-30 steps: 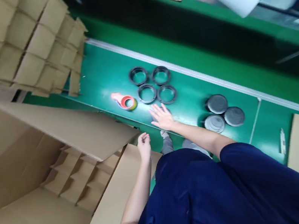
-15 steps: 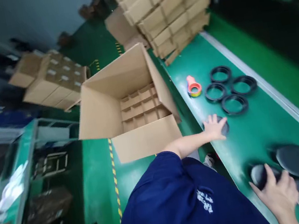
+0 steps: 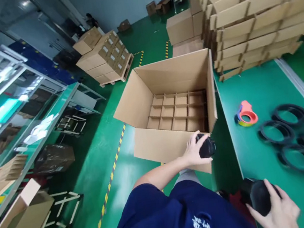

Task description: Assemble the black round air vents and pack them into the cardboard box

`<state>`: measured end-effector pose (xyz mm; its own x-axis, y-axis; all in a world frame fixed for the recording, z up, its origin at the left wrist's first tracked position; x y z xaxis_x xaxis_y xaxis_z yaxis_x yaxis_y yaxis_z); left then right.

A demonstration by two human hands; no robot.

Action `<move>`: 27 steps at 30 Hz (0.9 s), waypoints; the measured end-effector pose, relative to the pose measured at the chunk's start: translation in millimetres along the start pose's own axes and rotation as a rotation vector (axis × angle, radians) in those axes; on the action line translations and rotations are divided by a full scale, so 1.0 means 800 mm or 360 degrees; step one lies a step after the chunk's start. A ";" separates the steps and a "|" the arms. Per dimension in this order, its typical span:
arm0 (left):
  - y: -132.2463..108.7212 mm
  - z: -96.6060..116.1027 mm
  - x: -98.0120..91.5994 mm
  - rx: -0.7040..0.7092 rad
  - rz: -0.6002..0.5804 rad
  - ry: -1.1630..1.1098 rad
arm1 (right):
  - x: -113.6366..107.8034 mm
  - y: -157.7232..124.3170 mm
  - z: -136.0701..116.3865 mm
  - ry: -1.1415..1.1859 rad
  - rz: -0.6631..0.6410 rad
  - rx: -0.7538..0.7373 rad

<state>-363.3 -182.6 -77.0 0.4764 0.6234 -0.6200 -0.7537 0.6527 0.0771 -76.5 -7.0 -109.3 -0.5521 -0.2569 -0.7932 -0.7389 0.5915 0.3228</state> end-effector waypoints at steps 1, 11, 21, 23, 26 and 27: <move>0.015 -0.028 -0.034 -0.0068 0.0113 -0.0019 | 0.026 0.030 -0.039 0.0068 -0.0068 -0.0110; 0.272 -0.376 -0.275 -0.0794 0.0582 0.0388 | 0.427 0.362 -0.354 0.0174 -0.0370 -0.0372; 0.393 -0.561 -0.292 -0.0808 0.0450 0.0608 | 0.750 0.531 -0.375 -0.0323 -0.0639 -0.0212; 0.394 -0.580 -0.279 -0.0748 0.0419 0.0562 | 0.778 0.524 -0.366 -0.0421 -0.0681 -0.0253; 0.386 -0.596 -0.256 -0.0612 0.0372 0.0507 | 0.794 0.506 -0.358 -0.0488 -0.0655 -0.0334; 0.383 -0.599 -0.251 -0.0575 0.0364 0.0498 | 0.795 0.501 -0.357 -0.0493 -0.0638 -0.0346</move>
<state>-906.5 -313.9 -303.0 0.1653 0.5379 -0.8266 -0.9568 0.2907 -0.0022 -834.1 -151.8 -336.9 -0.0958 -0.1730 -0.9803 -0.9487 0.3139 0.0373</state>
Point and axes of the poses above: each hand's wrist, its own y-axis towards the middle knuckle, its own x-axis out of the palm, z = x × y, the point moved 8 cm from there along y, towards the middle knuckle, and after that the axes turned 13 degrees about z, right-handed, at the moved point
